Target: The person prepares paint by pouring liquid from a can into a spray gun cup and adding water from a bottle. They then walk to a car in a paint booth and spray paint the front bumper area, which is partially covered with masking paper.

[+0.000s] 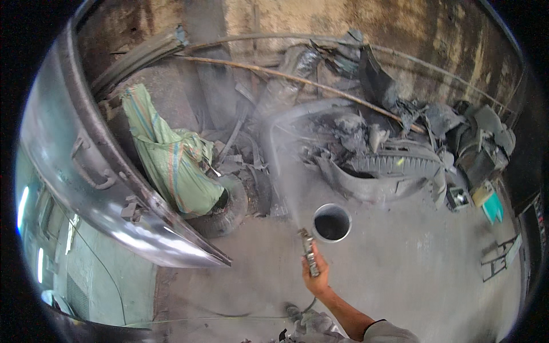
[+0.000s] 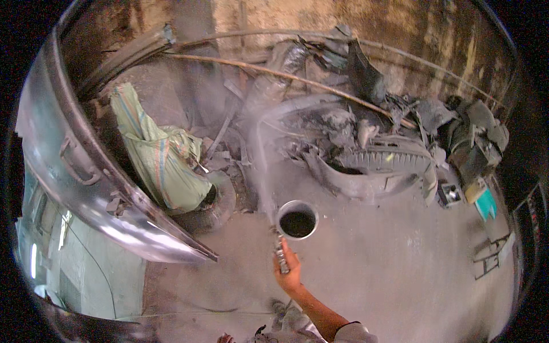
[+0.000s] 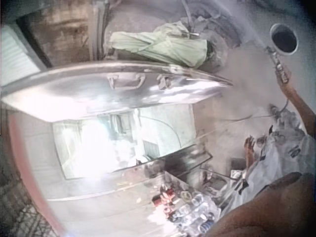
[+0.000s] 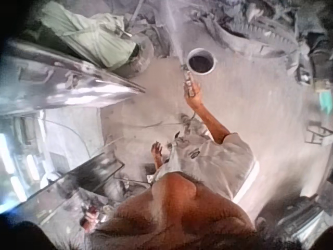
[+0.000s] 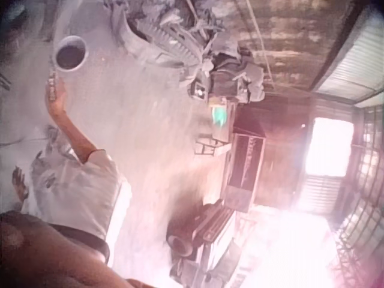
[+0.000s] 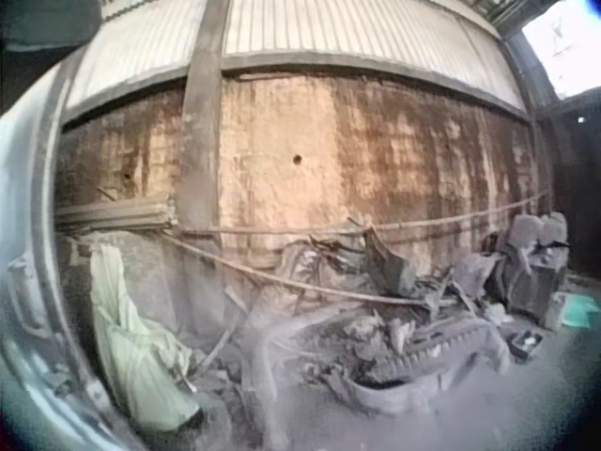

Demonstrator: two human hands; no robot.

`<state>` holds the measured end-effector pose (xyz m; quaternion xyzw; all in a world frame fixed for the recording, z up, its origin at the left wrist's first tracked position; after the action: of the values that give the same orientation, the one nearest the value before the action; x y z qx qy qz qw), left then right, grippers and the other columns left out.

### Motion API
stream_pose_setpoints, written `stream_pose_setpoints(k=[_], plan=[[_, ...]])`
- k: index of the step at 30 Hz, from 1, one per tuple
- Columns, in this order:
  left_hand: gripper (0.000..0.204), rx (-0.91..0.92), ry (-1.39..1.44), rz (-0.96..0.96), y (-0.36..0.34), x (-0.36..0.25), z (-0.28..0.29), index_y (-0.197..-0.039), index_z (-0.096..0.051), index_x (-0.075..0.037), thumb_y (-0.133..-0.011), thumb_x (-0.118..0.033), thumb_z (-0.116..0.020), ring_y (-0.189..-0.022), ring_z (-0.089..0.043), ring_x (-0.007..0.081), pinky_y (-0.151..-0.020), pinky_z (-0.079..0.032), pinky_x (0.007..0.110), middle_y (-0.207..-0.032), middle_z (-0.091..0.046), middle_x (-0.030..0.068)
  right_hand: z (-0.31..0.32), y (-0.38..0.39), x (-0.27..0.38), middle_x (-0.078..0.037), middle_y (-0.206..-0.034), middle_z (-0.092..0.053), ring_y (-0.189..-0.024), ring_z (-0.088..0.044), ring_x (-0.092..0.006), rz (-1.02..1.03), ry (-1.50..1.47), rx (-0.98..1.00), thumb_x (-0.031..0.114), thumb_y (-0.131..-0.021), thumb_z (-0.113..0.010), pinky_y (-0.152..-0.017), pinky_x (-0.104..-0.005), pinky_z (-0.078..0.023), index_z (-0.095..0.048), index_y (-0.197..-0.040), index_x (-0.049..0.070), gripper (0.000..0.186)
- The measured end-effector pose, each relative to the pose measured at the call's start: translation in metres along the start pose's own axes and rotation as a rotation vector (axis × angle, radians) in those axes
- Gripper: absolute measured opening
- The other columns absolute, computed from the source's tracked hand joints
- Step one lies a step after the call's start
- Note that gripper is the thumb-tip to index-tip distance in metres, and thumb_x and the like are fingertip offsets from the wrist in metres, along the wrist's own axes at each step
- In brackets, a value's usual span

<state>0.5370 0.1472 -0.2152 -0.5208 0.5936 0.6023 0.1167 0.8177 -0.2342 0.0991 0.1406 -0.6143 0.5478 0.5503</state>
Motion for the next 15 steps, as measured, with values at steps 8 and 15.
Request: stream_pose_setpoints(k=[8, 15], plan=[[0.047, -0.071, -0.149, 0.049, 0.033, -0.037, 0.001, -0.137, -0.037, -0.009, -0.098, -0.032, -0.05, -0.122, -0.052, 0.0298, -0.096, -0.047, 0.044, -0.138, -0.05, 0.0127, -0.028, 0.065, -0.008, -0.018, -0.106, -0.062, -0.093, -0.061, -0.0365, 0.201, 0.003, 0.023, 0.0, -0.079, -0.069, -0.079, -0.0418, -0.048, -0.054, -0.122, 0.001, 0.046], [0.044, -0.056, -0.183, -0.002, 0.054, -0.052, -0.026, -0.136, -0.038, -0.009, -0.099, -0.03, -0.049, -0.12, -0.054, 0.0288, -0.096, -0.046, 0.043, -0.136, -0.052, 0.0128, -0.029, 0.065, -0.017, -0.017, -0.1, -0.06, -0.087, -0.058, -0.036, 0.051, 0.003, 0.15, -0.001, -0.079, -0.069, -0.078, -0.0412, -0.047, -0.054, -0.119, 0.0, 0.043]])
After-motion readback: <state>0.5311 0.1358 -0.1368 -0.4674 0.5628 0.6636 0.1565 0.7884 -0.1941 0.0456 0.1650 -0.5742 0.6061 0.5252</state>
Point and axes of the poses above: each hand's wrist, its own y-axis away from the middle knuckle, its own z-axis out of the back of the hand, x = y × z, the point moved 5 cm from there along -y, towards the middle knuckle
